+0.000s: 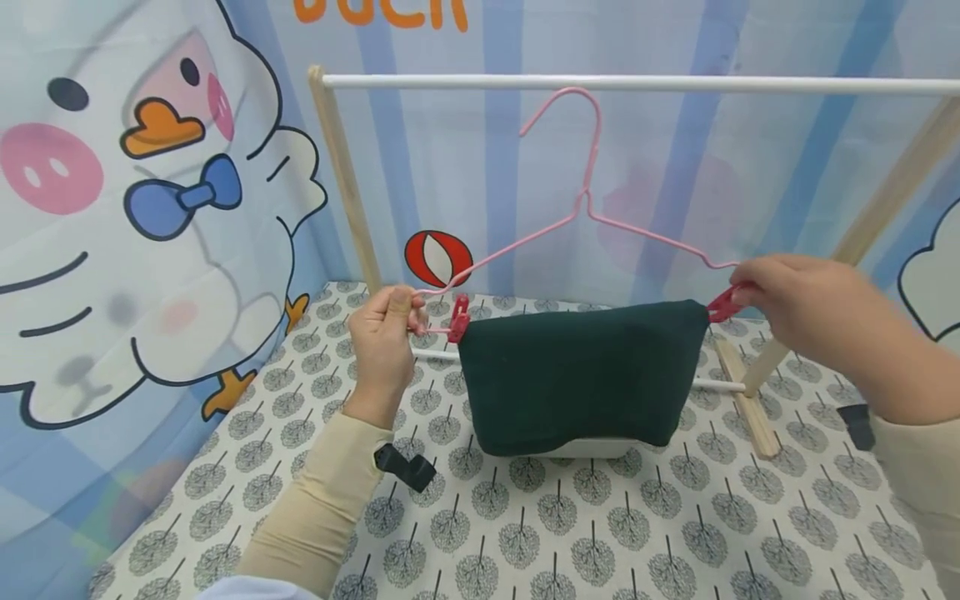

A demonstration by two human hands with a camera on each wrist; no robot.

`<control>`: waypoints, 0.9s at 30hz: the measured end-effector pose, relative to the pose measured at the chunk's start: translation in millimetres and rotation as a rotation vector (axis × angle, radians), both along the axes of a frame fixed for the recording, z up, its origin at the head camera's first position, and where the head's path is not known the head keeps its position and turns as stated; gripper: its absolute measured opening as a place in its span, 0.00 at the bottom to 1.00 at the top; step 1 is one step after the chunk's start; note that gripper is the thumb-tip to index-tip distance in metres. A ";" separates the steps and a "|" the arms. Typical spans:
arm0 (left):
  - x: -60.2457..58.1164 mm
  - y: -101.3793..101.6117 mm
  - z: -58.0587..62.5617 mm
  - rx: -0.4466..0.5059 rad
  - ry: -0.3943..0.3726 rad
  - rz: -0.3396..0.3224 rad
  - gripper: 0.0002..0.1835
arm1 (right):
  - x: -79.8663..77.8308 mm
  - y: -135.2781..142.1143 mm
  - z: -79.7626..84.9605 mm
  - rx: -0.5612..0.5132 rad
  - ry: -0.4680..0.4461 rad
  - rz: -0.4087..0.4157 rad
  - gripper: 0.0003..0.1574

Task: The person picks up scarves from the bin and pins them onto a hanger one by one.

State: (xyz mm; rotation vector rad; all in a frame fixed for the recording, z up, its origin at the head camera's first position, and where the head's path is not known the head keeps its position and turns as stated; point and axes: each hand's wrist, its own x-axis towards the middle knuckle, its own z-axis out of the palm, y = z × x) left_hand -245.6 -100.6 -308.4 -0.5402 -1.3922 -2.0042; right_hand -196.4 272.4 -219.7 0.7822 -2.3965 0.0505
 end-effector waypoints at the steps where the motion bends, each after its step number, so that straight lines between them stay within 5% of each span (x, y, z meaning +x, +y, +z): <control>1: -0.1 0.0 -0.1 -0.001 0.003 -0.001 0.18 | -2.5 -1.1 -1.2 -0.001 0.027 0.030 0.13; 5: -0.1 -0.3 0.2 0.000 0.009 -0.010 0.18 | -9.9 -2.0 -6.9 -0.011 0.095 0.119 0.15; 27: 1.7 -1.6 2.3 0.117 -0.008 -0.144 0.18 | -23.9 -1.4 -18.7 -0.002 0.075 0.195 0.19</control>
